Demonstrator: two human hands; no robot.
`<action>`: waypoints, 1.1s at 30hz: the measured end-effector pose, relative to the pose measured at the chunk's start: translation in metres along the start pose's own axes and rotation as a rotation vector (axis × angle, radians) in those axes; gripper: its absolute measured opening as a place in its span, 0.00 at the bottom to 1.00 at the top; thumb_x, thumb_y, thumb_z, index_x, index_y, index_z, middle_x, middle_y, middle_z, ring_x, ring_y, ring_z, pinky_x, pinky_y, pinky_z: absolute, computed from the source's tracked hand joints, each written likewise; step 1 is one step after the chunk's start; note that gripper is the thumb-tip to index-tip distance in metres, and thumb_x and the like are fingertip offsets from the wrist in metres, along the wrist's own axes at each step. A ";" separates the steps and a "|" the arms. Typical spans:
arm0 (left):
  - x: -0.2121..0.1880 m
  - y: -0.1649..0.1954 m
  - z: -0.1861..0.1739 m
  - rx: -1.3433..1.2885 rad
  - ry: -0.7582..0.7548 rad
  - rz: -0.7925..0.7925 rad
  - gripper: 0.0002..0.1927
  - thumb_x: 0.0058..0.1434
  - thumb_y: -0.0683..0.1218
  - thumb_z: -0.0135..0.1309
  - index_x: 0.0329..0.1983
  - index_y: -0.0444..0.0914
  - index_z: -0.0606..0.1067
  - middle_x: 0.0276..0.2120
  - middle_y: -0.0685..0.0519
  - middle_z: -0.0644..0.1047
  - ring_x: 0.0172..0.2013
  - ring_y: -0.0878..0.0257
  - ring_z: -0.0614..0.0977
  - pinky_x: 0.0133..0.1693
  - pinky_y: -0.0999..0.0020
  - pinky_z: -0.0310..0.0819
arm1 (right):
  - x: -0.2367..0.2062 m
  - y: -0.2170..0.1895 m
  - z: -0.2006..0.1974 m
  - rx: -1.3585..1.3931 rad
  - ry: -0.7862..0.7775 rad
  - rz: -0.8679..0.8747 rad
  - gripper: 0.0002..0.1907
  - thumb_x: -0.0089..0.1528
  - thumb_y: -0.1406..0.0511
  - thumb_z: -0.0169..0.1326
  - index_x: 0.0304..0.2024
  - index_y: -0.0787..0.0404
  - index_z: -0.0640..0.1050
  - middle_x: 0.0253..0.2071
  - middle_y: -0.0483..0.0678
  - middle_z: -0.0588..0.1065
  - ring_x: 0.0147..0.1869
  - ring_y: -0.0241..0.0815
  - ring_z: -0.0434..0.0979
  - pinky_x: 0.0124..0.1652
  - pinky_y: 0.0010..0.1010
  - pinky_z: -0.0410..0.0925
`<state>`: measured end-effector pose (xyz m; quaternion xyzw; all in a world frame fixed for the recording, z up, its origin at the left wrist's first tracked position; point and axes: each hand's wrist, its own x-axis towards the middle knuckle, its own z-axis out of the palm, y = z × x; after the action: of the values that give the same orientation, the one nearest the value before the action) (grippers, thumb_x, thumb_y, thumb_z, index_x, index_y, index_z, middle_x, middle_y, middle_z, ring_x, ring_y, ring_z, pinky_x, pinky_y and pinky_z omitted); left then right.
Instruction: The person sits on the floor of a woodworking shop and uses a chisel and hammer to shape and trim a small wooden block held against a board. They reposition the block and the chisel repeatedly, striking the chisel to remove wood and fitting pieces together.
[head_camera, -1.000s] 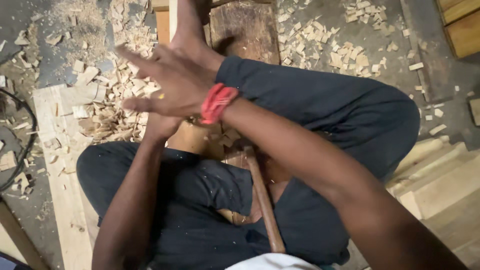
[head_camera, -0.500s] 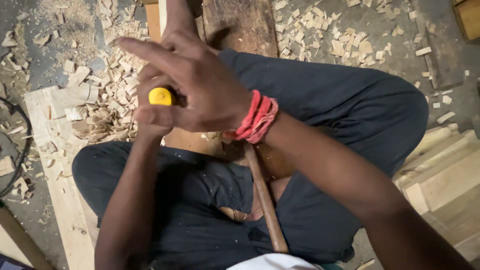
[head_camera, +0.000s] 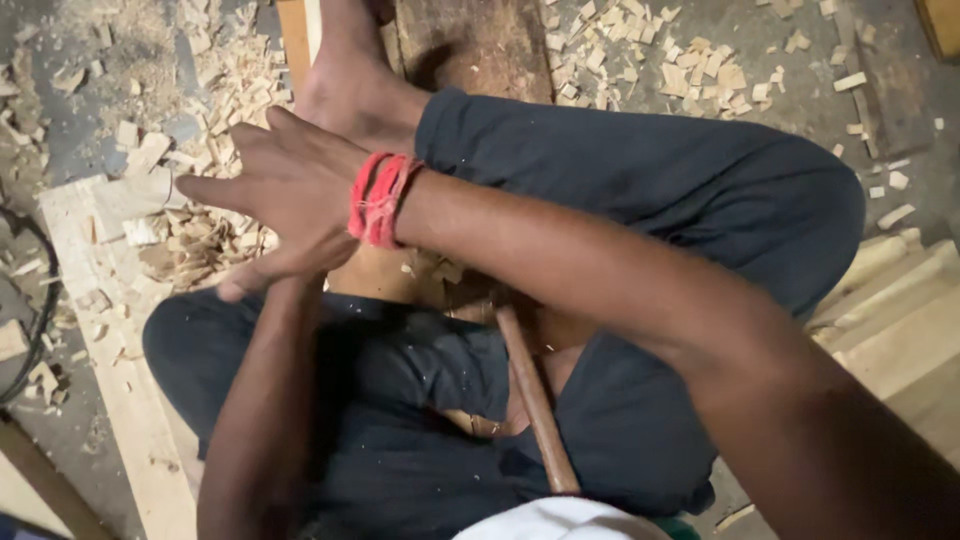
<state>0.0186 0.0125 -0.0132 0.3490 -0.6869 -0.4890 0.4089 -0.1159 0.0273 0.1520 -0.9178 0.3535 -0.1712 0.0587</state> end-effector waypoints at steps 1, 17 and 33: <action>0.006 0.001 0.003 0.003 -0.015 0.004 0.13 0.69 0.47 0.52 0.50 0.34 0.73 0.45 0.51 0.75 0.44 0.62 0.79 0.44 0.69 0.74 | -0.002 0.004 -0.003 -0.017 -0.045 0.014 0.57 0.58 0.20 0.34 0.72 0.52 0.64 0.38 0.56 0.72 0.44 0.50 0.70 0.46 0.44 0.64; 0.017 0.006 0.002 0.018 0.026 -0.034 0.12 0.68 0.45 0.52 0.50 0.34 0.73 0.44 0.51 0.75 0.43 0.62 0.79 0.43 0.69 0.74 | 0.016 -0.005 -0.028 -0.086 0.191 -0.069 0.50 0.64 0.23 0.37 0.70 0.50 0.63 0.44 0.58 0.73 0.46 0.53 0.71 0.49 0.49 0.64; 0.022 0.010 0.007 0.000 0.067 -0.046 0.11 0.67 0.43 0.53 0.49 0.34 0.72 0.43 0.51 0.74 0.41 0.63 0.78 0.42 0.69 0.73 | 0.015 -0.005 -0.036 -0.136 0.133 -0.040 0.53 0.62 0.21 0.38 0.73 0.48 0.58 0.41 0.49 0.70 0.43 0.44 0.65 0.47 0.40 0.62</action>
<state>0.0018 -0.0019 -0.0004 0.3810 -0.6647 -0.4863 0.4201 -0.1153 0.0216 0.1903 -0.9132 0.3489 -0.2084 -0.0305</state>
